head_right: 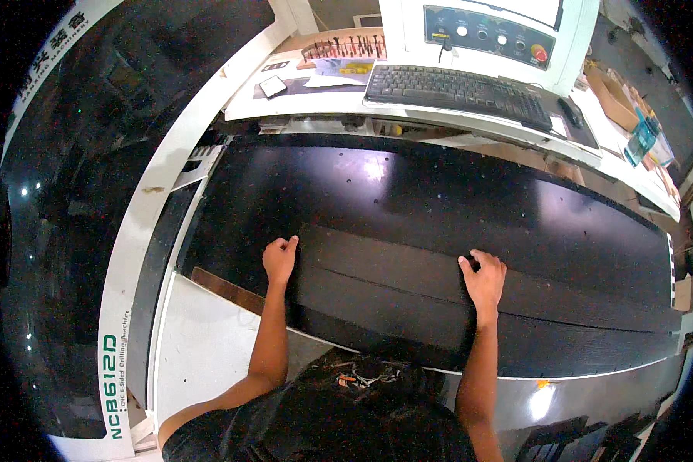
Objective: The person uses a handheld air nozzle to blow dust off black wood boards on a conveyor belt, then lifts the boards one at a time and stacks them onto a pile on the floor.
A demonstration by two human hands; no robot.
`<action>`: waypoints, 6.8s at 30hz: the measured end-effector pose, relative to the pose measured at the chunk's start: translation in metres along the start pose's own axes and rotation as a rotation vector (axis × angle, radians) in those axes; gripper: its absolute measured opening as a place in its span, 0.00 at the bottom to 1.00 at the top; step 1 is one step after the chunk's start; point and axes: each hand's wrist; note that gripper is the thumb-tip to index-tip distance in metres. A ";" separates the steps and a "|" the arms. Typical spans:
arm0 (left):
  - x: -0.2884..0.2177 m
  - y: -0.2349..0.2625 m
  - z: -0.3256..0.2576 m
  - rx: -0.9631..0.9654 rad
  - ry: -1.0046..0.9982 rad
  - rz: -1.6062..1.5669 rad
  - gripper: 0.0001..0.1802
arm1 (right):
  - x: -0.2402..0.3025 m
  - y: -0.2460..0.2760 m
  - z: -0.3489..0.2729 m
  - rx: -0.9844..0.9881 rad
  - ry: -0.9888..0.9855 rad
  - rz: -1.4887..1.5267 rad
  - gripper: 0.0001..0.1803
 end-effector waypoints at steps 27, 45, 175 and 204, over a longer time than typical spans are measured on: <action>0.002 -0.002 0.000 -0.012 0.000 0.013 0.24 | 0.001 0.001 0.000 -0.019 0.021 -0.003 0.20; -0.009 0.000 -0.003 -0.010 0.001 -0.014 0.24 | -0.001 0.001 0.000 -0.016 0.014 -0.012 0.20; -0.008 0.028 -0.100 0.053 0.099 -0.277 0.20 | -0.324 -0.021 -0.342 -0.259 -1.470 0.454 0.40; 0.096 0.064 -0.048 -0.180 -0.133 0.191 0.27 | -0.277 -0.017 -0.380 -0.502 -1.338 0.792 0.38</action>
Point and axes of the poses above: each hand's wrist, its own z-axis towards the middle knuckle, its own y-axis out of the back of the hand, x = y × z, and after that the axes turned 4 degrees about -z, right-handed
